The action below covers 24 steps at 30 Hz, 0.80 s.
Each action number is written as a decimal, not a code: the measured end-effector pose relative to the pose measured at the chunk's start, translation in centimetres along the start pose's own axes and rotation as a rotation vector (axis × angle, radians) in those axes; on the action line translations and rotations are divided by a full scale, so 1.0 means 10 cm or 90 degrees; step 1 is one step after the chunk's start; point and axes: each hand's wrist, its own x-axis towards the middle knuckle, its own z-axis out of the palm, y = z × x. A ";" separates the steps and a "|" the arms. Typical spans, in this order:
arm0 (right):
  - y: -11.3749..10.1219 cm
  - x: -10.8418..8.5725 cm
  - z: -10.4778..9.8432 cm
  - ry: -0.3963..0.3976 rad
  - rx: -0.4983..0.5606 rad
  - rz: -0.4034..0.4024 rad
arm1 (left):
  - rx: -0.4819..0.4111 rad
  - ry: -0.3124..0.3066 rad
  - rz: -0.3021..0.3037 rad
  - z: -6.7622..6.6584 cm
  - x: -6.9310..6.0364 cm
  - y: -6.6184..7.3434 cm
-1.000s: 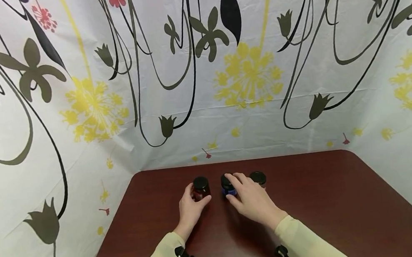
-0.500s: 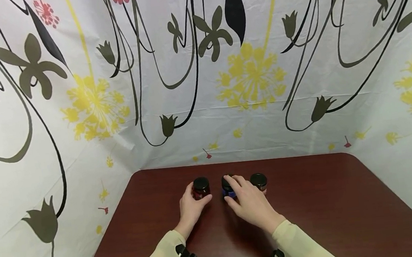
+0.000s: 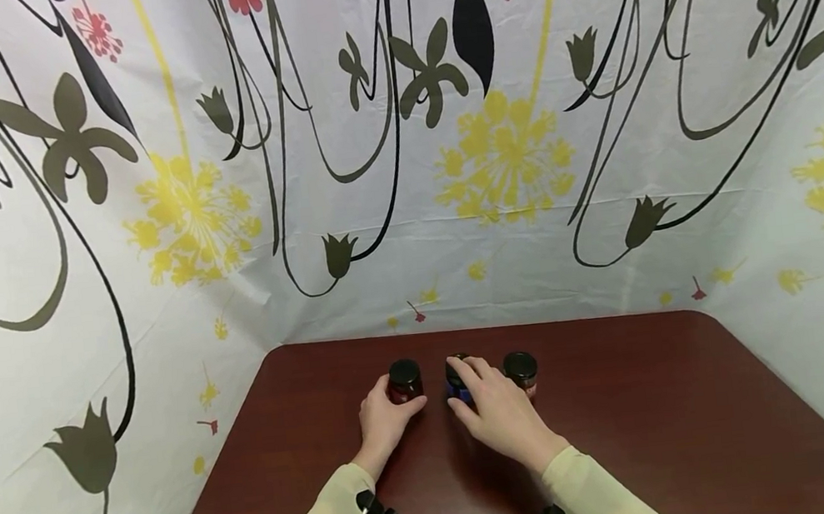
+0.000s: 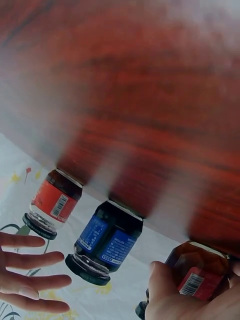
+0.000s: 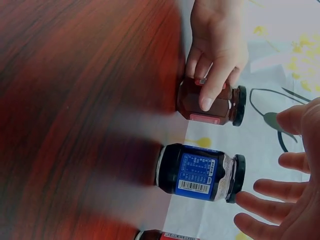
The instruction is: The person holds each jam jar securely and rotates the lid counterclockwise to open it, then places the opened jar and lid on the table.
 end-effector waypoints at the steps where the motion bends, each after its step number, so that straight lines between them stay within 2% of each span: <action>1: 0.00 0.00 0.00 0.001 0.000 -0.001 | 0.007 0.000 -0.001 0.00 0.00 0.00; 11: 0.00 0.02 -0.03 0.007 -0.015 -0.005 | 0.017 0.011 -0.021 0.00 0.02 0.04; 17: -0.02 0.05 -0.08 0.007 -0.019 -0.020 | 0.013 0.021 -0.027 -0.06 -0.03 0.09; 24: -0.07 0.12 -0.16 0.008 -0.019 -0.028 | 0.021 0.029 -0.002 -0.13 -0.03 0.18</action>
